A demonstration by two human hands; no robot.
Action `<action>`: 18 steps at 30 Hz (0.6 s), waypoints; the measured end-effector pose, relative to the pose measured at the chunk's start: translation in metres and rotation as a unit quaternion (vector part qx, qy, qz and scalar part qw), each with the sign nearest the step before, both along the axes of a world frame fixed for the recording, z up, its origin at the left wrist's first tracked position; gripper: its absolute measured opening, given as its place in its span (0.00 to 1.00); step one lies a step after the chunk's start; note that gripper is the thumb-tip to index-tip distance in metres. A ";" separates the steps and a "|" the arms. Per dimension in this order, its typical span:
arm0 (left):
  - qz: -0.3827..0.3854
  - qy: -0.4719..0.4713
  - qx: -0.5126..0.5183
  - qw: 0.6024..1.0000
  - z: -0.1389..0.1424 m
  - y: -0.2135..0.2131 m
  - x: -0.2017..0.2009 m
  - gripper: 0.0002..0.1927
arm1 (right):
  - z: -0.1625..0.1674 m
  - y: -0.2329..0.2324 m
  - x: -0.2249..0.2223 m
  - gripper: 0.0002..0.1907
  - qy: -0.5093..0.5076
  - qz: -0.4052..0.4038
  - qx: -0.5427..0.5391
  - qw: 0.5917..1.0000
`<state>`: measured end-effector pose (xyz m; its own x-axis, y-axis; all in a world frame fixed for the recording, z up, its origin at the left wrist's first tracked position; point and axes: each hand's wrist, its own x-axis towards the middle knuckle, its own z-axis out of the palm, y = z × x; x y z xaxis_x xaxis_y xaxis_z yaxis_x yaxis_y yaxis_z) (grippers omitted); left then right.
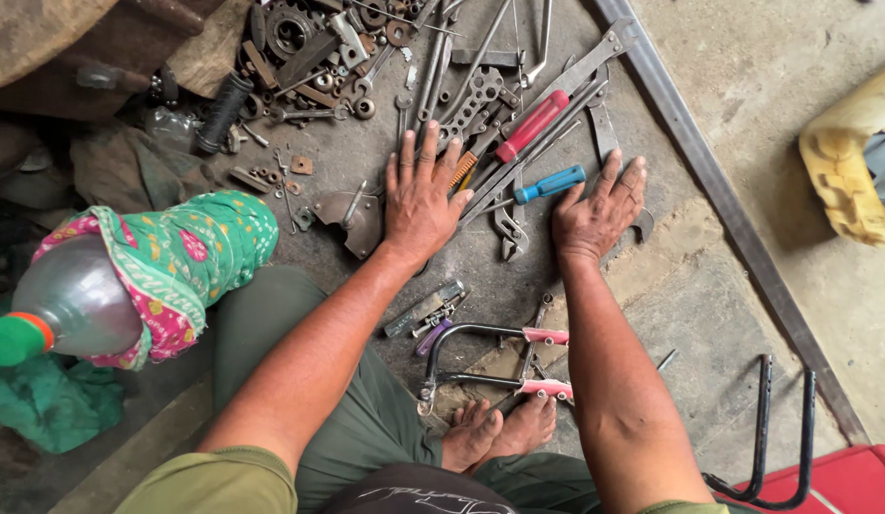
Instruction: The person sits on the floor and assembles small metal parts using a wrench and a screwdriver. They pick up a metal frame, insert a bolt, and tighten it with a wrench. They also handle a white plastic object and various tools scattered on the floor.
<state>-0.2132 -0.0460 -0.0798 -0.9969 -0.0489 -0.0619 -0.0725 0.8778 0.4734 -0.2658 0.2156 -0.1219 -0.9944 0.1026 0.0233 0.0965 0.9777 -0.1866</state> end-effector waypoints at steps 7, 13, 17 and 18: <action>-0.005 0.008 -0.007 1.000 -0.003 0.002 0.001 0.44 | -0.001 0.001 0.002 0.36 0.020 0.011 0.001 1.000; 0.004 0.043 -0.008 0.999 -0.002 0.007 0.000 0.43 | -0.005 0.001 0.001 0.37 0.037 0.016 0.001 0.999; 0.009 0.027 -0.013 1.000 0.002 0.007 -0.005 0.41 | -0.004 0.000 0.001 0.37 0.079 0.005 0.002 0.997; 0.019 0.023 -0.004 1.000 0.002 0.008 -0.006 0.41 | -0.003 0.001 0.000 0.37 0.079 0.005 -0.002 0.997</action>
<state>-0.2189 -0.0379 -0.0774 -0.9961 -0.0864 -0.0159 -0.0838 0.8792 0.4691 -0.2655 0.2164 -0.1249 -0.9793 0.0932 0.1796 0.0558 0.9776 -0.2029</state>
